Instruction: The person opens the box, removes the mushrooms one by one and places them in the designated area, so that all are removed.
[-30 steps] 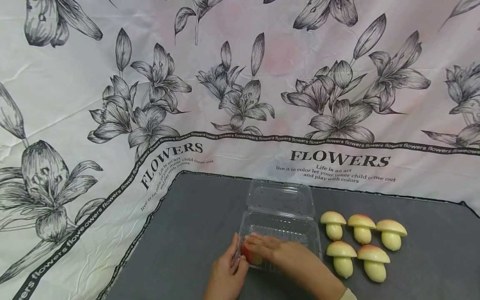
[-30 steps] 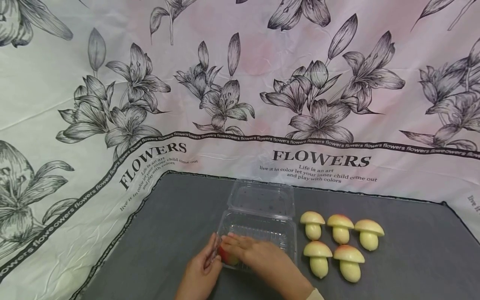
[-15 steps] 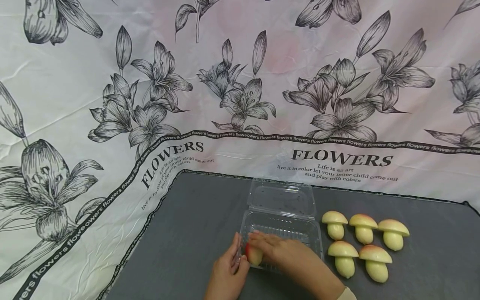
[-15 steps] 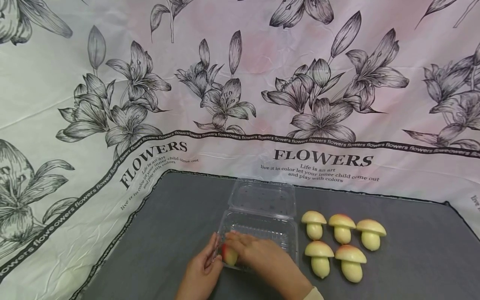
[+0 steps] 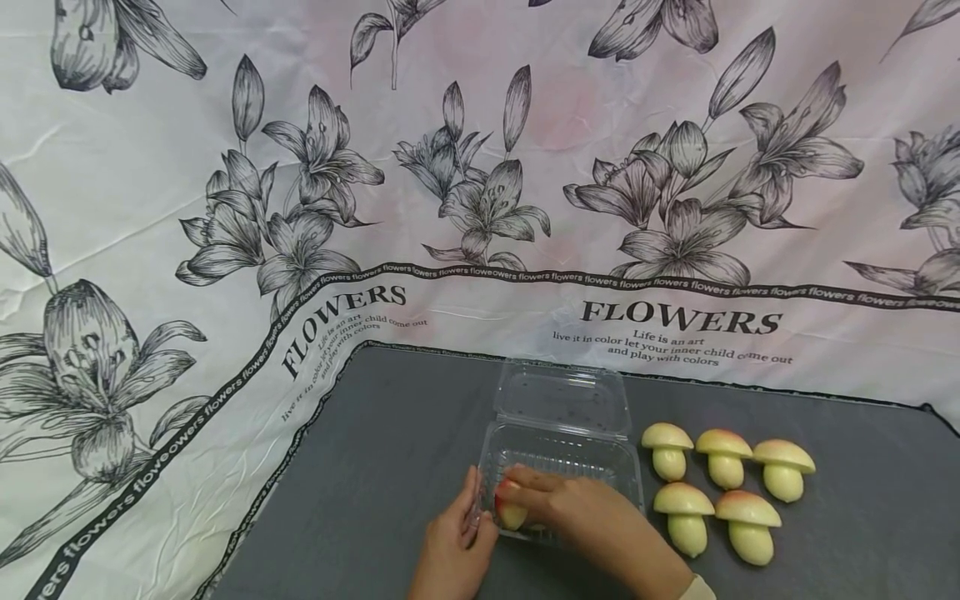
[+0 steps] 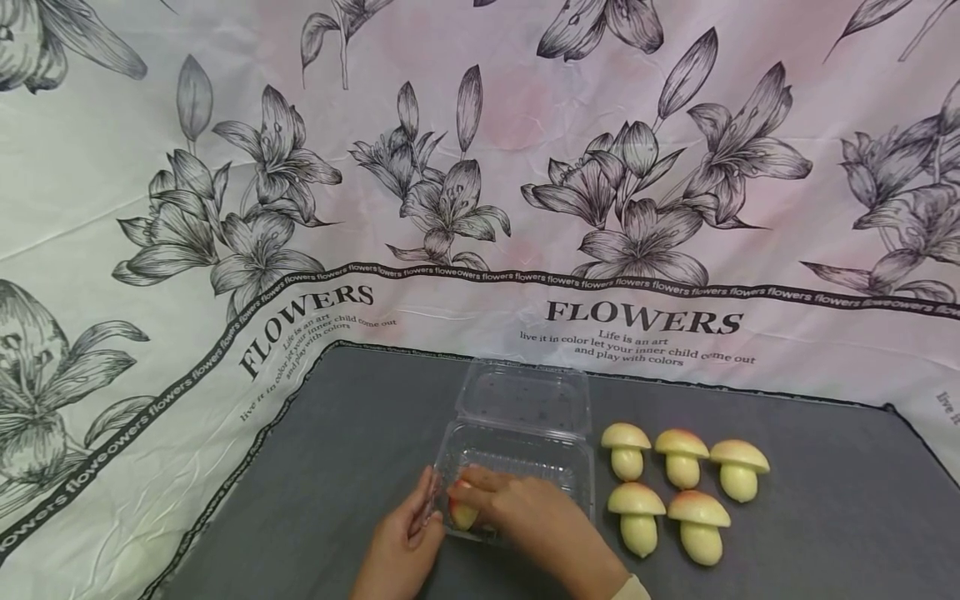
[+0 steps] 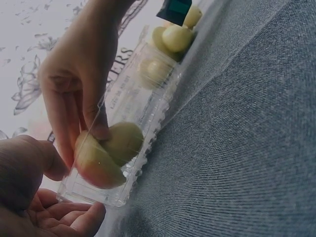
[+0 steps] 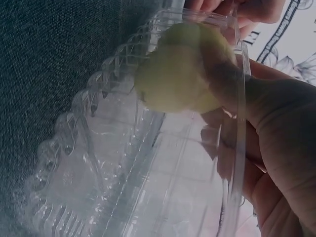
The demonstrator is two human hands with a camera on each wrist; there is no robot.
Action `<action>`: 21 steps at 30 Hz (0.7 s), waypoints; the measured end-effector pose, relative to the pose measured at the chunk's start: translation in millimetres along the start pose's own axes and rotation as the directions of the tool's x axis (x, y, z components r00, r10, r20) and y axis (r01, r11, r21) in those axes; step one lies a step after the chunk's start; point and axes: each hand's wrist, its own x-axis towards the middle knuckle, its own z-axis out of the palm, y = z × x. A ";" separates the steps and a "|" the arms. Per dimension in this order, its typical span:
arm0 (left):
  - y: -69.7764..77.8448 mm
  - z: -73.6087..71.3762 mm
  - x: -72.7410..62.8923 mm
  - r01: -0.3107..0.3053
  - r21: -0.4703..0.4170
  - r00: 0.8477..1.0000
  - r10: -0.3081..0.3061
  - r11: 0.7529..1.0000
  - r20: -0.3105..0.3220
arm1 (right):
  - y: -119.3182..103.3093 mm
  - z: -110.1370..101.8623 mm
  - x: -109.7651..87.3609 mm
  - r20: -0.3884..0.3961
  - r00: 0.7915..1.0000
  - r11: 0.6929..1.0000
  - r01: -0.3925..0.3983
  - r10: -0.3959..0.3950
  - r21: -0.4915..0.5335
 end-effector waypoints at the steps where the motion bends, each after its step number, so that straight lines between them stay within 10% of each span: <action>1: 0.0 0.0 0.0 -0.002 -0.002 1.000 0.002 1.000 0.000 | 0.6 -0.3 0.0 -0.013 1.000 1.000 0.006 -0.006 -0.004; 21: -0.3 0.9 0.9 -0.036 -0.001 0.999 0.036 0.999 0.000 | 4.8 -4.5 -4.9 -0.223 0.975 0.999 0.003 -0.013 -0.047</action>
